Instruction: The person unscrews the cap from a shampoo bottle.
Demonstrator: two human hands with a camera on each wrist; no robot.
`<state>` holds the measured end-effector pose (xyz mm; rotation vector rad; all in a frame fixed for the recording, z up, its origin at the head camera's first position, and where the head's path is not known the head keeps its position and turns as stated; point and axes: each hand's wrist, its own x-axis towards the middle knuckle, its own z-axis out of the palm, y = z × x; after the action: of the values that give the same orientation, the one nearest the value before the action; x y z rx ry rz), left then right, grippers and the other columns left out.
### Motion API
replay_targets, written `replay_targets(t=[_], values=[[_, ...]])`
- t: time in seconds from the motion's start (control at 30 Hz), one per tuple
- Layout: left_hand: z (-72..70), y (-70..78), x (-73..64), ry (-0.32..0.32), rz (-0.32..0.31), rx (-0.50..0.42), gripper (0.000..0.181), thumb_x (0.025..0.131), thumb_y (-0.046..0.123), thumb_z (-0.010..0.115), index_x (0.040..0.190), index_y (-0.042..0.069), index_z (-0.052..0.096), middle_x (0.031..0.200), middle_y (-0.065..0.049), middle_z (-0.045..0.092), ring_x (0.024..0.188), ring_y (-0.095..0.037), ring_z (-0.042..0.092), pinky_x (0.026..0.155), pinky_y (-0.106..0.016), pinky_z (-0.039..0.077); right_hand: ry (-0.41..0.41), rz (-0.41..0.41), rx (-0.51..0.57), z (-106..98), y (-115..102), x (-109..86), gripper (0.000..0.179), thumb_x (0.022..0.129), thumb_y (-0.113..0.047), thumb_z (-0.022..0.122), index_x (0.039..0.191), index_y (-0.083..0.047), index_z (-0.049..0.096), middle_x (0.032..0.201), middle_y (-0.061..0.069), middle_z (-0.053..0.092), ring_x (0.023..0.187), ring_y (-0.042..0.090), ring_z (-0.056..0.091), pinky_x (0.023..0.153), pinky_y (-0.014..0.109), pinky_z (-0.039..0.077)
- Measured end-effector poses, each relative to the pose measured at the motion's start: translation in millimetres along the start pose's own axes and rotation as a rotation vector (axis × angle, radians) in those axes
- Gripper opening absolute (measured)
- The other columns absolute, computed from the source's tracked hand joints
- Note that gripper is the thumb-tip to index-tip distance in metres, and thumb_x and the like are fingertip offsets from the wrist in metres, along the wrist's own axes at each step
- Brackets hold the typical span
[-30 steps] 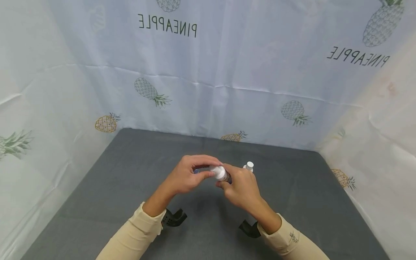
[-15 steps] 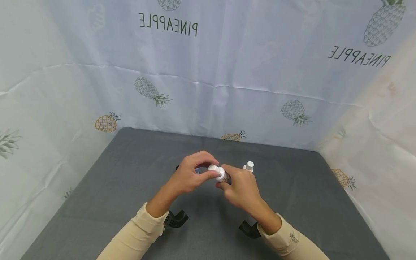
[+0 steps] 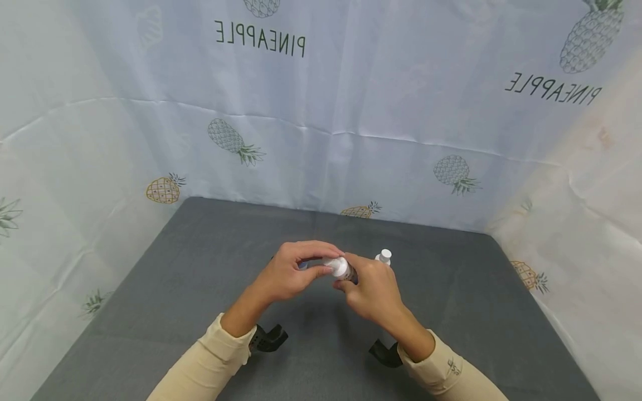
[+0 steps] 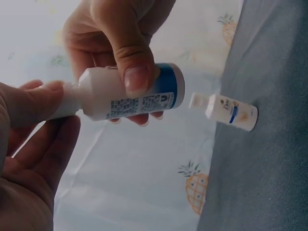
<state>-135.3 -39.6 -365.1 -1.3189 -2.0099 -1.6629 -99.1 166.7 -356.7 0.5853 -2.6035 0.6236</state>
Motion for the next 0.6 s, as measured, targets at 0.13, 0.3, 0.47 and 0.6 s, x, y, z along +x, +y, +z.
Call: replay_targets(t=[0.13, 0.3, 0.47, 0.6], values=[[1.0, -1.1, -1.8, 0.011, -0.003, 0.025, 0.026, 0.092, -0.002, 0.075, 0.118, 0.000, 0.075, 0.117, -0.017, 0.075, 0.105, -0.025, 0.075, 0.089, -0.036, 0.064, 0.000, -0.004, 0.007, -0.1, -0.4, -1.6, 0.036, 0.074, -0.017, 0.094, 0.106, -0.016, 0.077, 0.084, -0.004, 0.077, 0.058, 0.002, 0.050, 0.056, 0.024, 0.044], [1.7, -1.3, -1.7, 0.035, -0.030, 0.051, 0.024, 0.090, 0.001, 0.079, 0.114, 0.003, 0.075, 0.113, -0.013, 0.076, 0.100, -0.020, 0.075, 0.087, -0.034, 0.065, -0.002, -0.006, 0.001, -0.7, -0.8, -3.2, 0.031, 0.074, -0.017, 0.094, 0.098, -0.018, 0.075, 0.075, -0.009, 0.071, 0.054, 0.001, 0.042, 0.053, 0.022, 0.037], [3.7, -4.7, -0.8, 0.054, 0.061, 0.094, 0.026, 0.086, -0.002, 0.082, 0.110, 0.003, 0.076, 0.107, -0.013, 0.074, 0.091, -0.018, 0.072, 0.078, -0.032, 0.064, -0.004, -0.006, 0.005, -1.6, -2.1, -4.6, 0.030, 0.074, -0.018, 0.094, 0.097, -0.019, 0.075, 0.075, -0.009, 0.071, 0.054, 0.000, 0.042, 0.052, 0.021, 0.036], [5.7, -4.7, -0.6, 0.058, 0.067, 0.112, 0.027, 0.084, -0.002, 0.083, 0.110, 0.003, 0.075, 0.107, -0.012, 0.071, 0.093, -0.018, 0.071, 0.082, -0.030, 0.064, 0.000, -0.010, 0.002, -2.0, -2.5, -5.3, 0.029, 0.074, -0.018, 0.094, 0.094, -0.020, 0.073, 0.072, -0.010, 0.068, 0.052, 0.000, 0.040, 0.051, 0.021, 0.034]])
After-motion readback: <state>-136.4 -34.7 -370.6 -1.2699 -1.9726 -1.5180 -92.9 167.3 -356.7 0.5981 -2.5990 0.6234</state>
